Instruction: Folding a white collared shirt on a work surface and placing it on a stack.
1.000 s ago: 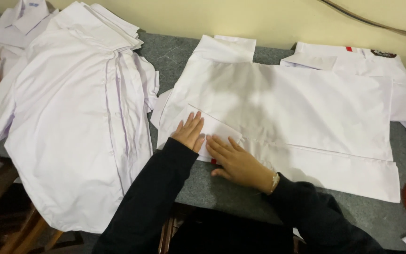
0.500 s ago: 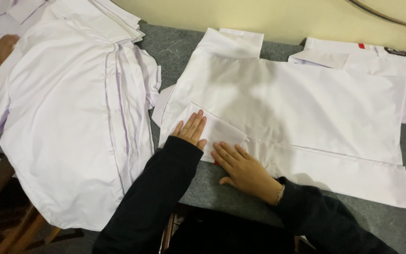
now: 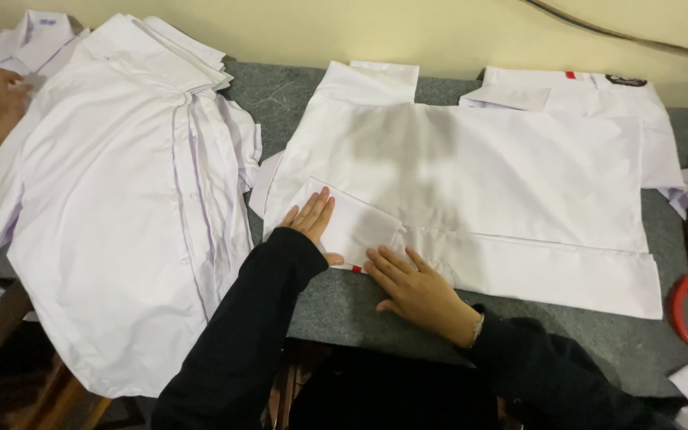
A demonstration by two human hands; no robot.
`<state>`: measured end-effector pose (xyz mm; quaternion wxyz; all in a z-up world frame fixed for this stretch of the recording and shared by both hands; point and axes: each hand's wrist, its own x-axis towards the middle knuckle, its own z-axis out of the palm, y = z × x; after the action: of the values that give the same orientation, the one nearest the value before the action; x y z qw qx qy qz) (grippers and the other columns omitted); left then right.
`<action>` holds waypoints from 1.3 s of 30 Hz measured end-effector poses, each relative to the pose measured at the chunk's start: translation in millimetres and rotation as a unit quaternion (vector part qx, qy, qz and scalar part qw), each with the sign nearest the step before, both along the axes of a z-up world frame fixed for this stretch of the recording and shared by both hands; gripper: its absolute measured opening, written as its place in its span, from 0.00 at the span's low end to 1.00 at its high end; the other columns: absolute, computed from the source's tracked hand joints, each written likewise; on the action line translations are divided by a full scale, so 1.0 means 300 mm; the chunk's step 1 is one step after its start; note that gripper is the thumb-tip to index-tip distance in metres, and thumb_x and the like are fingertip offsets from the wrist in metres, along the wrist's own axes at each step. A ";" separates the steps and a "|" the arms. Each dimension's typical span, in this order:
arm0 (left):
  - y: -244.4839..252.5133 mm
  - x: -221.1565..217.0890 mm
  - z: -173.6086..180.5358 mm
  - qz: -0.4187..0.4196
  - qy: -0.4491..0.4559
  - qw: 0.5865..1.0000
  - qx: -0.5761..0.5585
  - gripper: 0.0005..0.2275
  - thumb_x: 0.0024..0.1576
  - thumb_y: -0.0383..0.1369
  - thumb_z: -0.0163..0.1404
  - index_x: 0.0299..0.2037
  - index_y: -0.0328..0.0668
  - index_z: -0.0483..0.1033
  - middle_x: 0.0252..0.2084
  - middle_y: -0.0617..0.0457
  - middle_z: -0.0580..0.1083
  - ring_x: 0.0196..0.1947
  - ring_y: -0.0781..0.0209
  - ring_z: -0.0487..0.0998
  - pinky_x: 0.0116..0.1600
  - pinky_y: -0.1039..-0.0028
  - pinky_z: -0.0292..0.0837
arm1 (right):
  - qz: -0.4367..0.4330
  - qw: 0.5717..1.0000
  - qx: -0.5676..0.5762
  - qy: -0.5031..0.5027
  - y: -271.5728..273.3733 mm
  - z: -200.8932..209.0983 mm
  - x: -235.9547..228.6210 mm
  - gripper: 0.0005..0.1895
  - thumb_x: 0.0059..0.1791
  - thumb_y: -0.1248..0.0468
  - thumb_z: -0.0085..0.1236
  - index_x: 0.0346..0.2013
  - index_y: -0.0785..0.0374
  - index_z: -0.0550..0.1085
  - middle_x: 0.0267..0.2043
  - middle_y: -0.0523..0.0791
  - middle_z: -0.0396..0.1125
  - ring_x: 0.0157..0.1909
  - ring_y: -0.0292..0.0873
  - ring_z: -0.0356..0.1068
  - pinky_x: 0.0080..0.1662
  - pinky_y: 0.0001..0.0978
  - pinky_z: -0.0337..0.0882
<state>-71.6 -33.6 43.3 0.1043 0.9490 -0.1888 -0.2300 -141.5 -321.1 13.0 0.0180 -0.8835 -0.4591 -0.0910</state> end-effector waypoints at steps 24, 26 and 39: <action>0.169 -0.171 -0.090 -0.127 -0.568 0.807 -0.096 0.06 0.52 0.29 0.65 0.30 0.54 0.81 0.33 0.66 0.77 0.33 0.68 0.75 0.54 0.65 0.67 | -0.201 0.977 -0.059 -0.050 -0.904 0.184 -0.232 0.21 0.48 0.60 0.56 0.57 0.53 0.72 0.53 0.38 0.70 0.53 0.42 0.72 0.59 0.42 0.73; 0.163 -0.183 -0.065 -0.124 -0.565 0.810 -0.093 0.06 0.54 0.27 0.62 0.31 0.53 0.81 0.33 0.65 0.78 0.33 0.66 0.75 0.54 0.63 0.67 | -0.193 0.979 -0.051 -0.049 -0.930 0.173 -0.222 0.22 0.47 0.64 0.58 0.57 0.54 0.72 0.54 0.41 0.70 0.53 0.45 0.72 0.56 0.42 0.74; 0.158 -0.189 0.014 -0.128 -0.593 0.791 -0.077 0.13 0.59 0.27 0.60 0.21 0.52 0.76 0.23 0.64 0.73 0.26 0.68 0.72 0.52 0.68 0.70 | -0.188 0.981 -0.015 -0.055 -0.922 0.242 -0.233 0.15 0.50 0.64 0.57 0.52 0.59 0.74 0.43 0.43 0.69 0.43 0.46 0.71 0.47 0.41 0.72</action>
<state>-128.4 13.8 47.5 0.0144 0.8549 -0.3508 0.3820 -211.4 -597.7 85.5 -0.0384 -0.9477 -0.2868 -0.1343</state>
